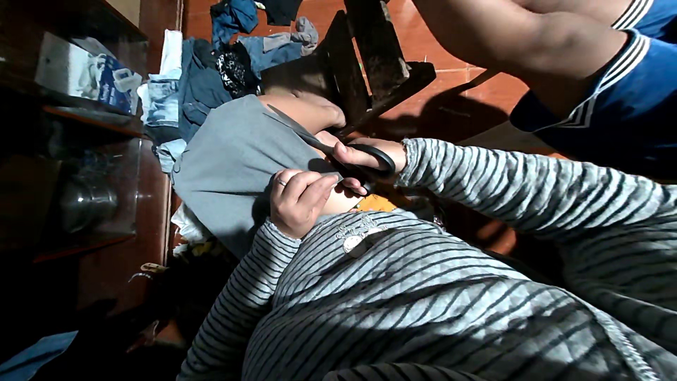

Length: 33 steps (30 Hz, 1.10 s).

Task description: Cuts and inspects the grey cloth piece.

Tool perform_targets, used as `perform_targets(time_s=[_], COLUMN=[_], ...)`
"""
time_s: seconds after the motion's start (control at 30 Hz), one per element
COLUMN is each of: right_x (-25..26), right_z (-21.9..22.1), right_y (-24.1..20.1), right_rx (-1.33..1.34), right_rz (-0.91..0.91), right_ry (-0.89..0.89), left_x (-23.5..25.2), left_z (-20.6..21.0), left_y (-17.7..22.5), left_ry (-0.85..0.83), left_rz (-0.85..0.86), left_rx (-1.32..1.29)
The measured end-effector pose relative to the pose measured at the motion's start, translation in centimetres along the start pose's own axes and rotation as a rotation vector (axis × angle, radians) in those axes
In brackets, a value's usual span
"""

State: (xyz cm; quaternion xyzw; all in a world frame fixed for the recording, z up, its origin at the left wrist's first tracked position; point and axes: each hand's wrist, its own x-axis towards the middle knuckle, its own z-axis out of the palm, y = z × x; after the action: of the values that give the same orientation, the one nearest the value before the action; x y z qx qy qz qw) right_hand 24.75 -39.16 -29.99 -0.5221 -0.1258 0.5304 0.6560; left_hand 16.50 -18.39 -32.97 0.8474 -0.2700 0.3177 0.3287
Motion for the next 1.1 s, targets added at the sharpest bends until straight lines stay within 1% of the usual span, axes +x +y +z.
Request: perform_targets(time_s=[0.13, 0.23, 0.37, 0.53, 0.63, 0.77, 0.83, 1.0, 1.1], right_x=[0.6, 0.6, 0.8, 0.9, 1.2, 1.9, 2.4, 3.5, 4.0], right_z=[0.2, 0.7, 0.6, 0.7, 0.4, 0.4, 0.6, 0.4, 0.4], right_y=[-0.8, -1.5, -1.2, -1.0, -1.3, -1.9, -2.2, -2.7, -2.6], right_rx=[0.011, -0.008, 0.021, 0.035, -0.006, -0.017, -0.011, -0.030, -0.012], right_rz=[0.000, 0.038, 0.049, -0.009, -0.033, 0.031, 0.031, 0.047, 0.076], right_ry=[0.018, 0.060, 0.062, 0.092, 0.095, 0.133, 0.160, 0.155, 0.200], left_x=[0.1, 0.1, 0.0, 0.0, 0.0, -0.1, -0.2, -0.3, -0.3], left_z=[0.0, 0.0, 0.0, 0.0, 0.1, 0.1, 0.0, 0.1, 0.0], left_y=[0.1, 0.1, 0.1, 0.1, 0.1, 0.1, 0.1, 0.1, 0.1], left_ry=[0.011, 0.019, 0.027, 0.027, 0.032, 0.032, 0.027, 0.022, 0.019], left_rz=[-0.003, -0.005, -0.002, -0.001, -0.006, -0.010, -0.011, -0.016, -0.016], left_rx=[-0.005, -0.004, -0.003, -0.014, -0.027, -0.028, -0.023, -0.022, -0.021])
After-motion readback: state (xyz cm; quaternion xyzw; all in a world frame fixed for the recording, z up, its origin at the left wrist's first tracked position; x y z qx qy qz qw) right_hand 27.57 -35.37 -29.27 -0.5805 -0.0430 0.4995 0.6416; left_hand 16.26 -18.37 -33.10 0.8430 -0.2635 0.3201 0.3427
